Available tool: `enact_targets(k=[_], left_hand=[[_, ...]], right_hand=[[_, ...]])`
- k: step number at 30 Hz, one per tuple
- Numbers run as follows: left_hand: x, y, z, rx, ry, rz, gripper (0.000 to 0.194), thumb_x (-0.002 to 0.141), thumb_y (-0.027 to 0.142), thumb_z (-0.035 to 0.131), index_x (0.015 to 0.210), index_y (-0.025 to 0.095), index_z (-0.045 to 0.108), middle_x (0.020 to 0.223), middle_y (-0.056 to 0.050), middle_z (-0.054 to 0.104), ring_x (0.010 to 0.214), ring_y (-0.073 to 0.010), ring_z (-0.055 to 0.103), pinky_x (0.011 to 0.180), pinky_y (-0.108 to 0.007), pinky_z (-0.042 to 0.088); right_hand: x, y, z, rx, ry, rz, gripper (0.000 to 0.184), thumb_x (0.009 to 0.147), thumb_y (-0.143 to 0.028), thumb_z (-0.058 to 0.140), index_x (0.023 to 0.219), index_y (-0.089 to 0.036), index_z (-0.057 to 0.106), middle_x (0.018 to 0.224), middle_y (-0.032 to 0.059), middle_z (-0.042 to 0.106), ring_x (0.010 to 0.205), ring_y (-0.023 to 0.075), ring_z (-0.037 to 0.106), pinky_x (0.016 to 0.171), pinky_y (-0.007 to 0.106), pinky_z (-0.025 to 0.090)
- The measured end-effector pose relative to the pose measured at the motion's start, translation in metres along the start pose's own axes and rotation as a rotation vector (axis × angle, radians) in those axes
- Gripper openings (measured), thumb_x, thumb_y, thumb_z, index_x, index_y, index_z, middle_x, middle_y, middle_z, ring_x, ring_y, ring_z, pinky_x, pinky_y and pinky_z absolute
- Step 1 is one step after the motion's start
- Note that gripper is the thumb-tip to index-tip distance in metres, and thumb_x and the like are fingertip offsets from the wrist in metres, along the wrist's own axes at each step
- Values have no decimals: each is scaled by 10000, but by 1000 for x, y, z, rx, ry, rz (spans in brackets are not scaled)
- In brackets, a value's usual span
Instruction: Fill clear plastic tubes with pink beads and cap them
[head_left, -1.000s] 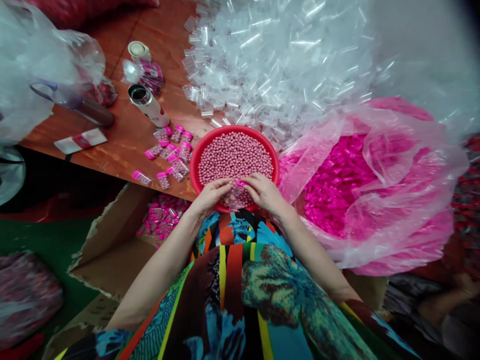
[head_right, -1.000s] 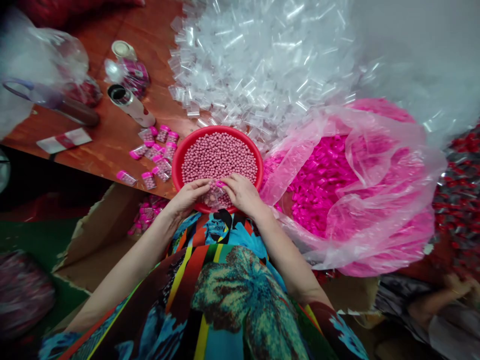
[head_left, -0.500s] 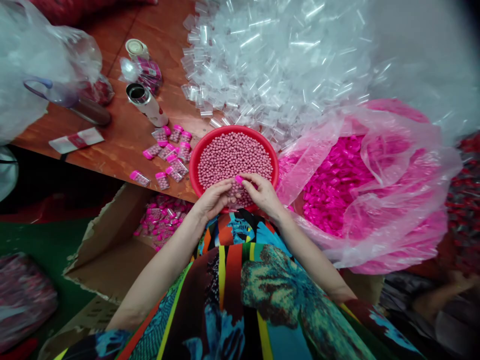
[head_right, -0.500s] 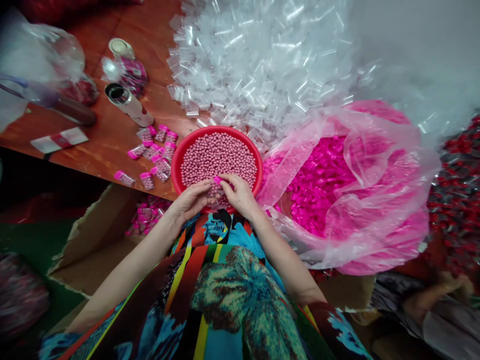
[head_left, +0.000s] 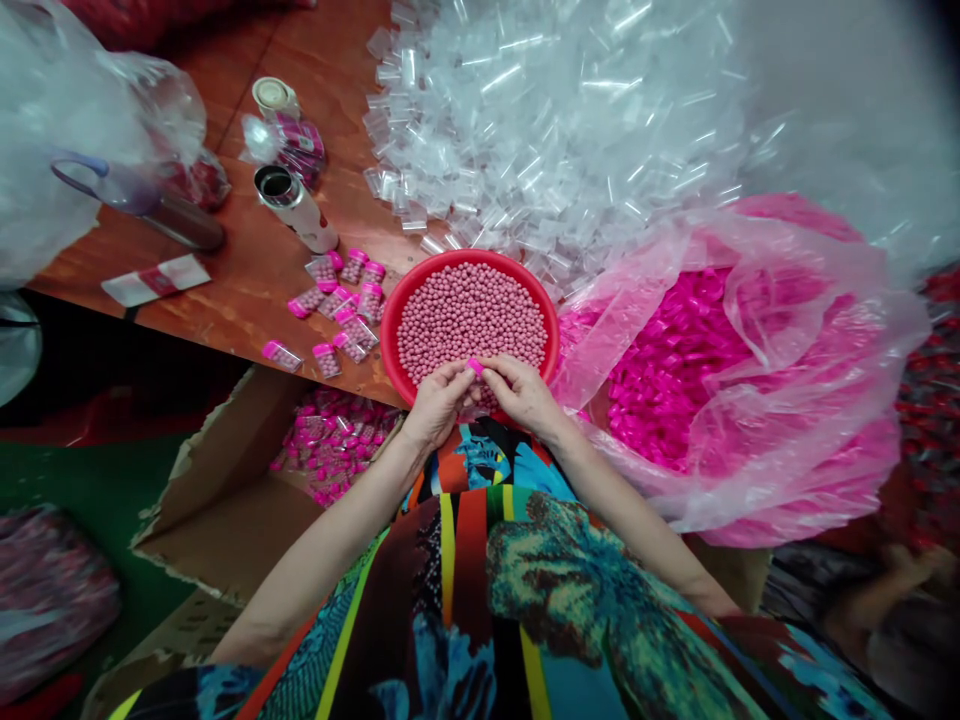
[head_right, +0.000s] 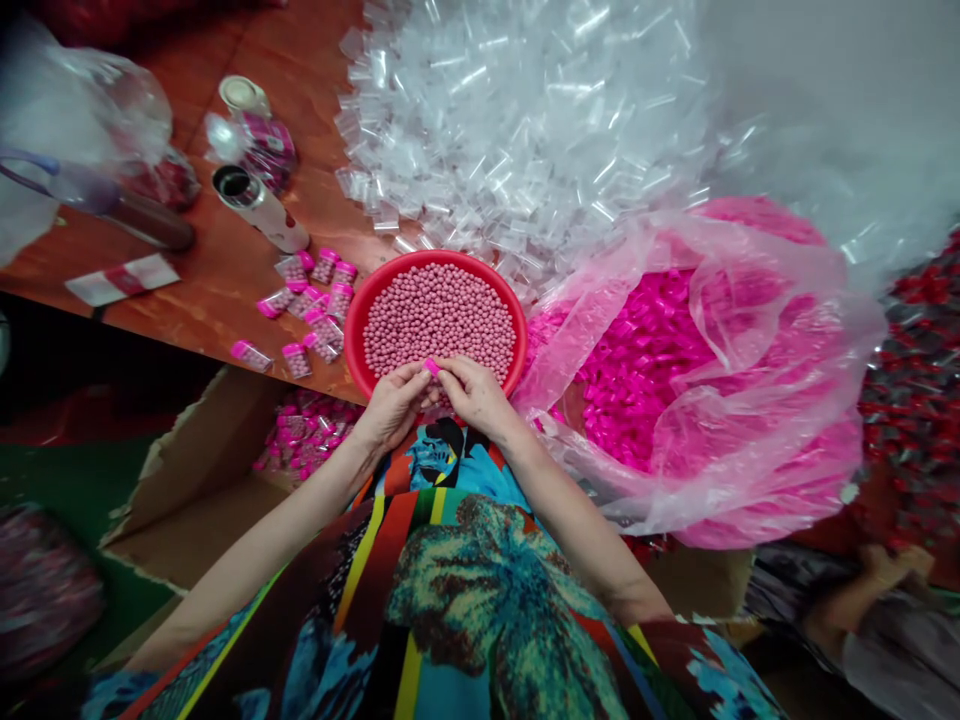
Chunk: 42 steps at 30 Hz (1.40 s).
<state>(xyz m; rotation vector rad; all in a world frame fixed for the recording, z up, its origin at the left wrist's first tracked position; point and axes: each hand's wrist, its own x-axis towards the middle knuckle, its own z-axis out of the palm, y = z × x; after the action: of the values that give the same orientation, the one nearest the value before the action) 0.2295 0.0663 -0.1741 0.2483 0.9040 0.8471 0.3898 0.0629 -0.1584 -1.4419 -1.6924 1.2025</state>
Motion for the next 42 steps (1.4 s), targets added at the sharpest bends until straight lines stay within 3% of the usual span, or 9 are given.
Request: enact_targets(k=[4,10,13,16,19,22,32,37,42], left_hand=[[6,3,-5,-27,0,-19,292,717,278,862,913,115,718,728,-8,665,594,-72,580,565,-169,458],[5,-1,-11,72,44,-39,304,688,309,883,871,119,732,723,-20,698,607,-94,615,588,-190,474],[2,-5,-9,70,69,-31,365,644,311,911,915,123,755,799,-39,739,724,-138,675,712,-239,532],[0,-6,-5,44,81,-44,377,625,308,922,909,118,762,804,-42,743,697,-130,659,681,-231,520],[1,-7,1,-7,94,-74,353,623,299,923,879,115,766,762,-38,732,661,-120,637,656,-225,507],[4,-8,4,-56,93,-70,317,623,271,919,848,107,768,743,-40,725,655,-113,623,649,-217,490],[-4,-6,1,-42,-16,-87,198,738,256,808,886,129,777,848,-57,730,736,-140,642,744,-257,536],[-5,-3,-1,-18,16,-104,150,740,291,785,849,190,770,829,-61,716,710,-169,632,718,-310,552],[-1,-3,-5,11,-11,-170,203,772,366,746,878,193,764,828,-92,717,735,-213,640,727,-373,553]], right_hand=[[-10,2,9,170,37,110,388,978,-404,539,1327,-261,627,1140,68,654,1022,196,631,959,384,546],[-6,18,12,529,198,411,522,821,-508,736,1241,-251,563,923,-4,655,702,137,642,656,284,592],[-7,15,13,286,164,316,421,885,-495,673,1206,-230,609,1038,59,702,907,197,692,843,366,598],[-10,3,16,-94,1,116,573,872,-420,713,1374,-202,544,1362,152,612,1282,296,572,1105,496,460],[-9,-5,21,-373,-72,64,785,814,-387,769,1479,-147,428,1426,216,540,1334,370,509,1093,580,435],[-3,-3,25,-511,-37,46,731,811,-328,752,1443,-115,454,1329,230,588,1239,381,560,1021,568,476],[-6,18,23,-488,26,-92,681,776,-378,757,1353,-103,522,1145,187,665,1071,348,644,970,512,518],[-9,19,26,-306,22,-101,837,771,-404,798,1465,-154,401,1384,181,555,1280,328,559,1069,490,484],[-10,22,24,-273,46,-126,770,794,-398,783,1442,-186,425,1345,154,585,1230,302,592,1055,471,495]])
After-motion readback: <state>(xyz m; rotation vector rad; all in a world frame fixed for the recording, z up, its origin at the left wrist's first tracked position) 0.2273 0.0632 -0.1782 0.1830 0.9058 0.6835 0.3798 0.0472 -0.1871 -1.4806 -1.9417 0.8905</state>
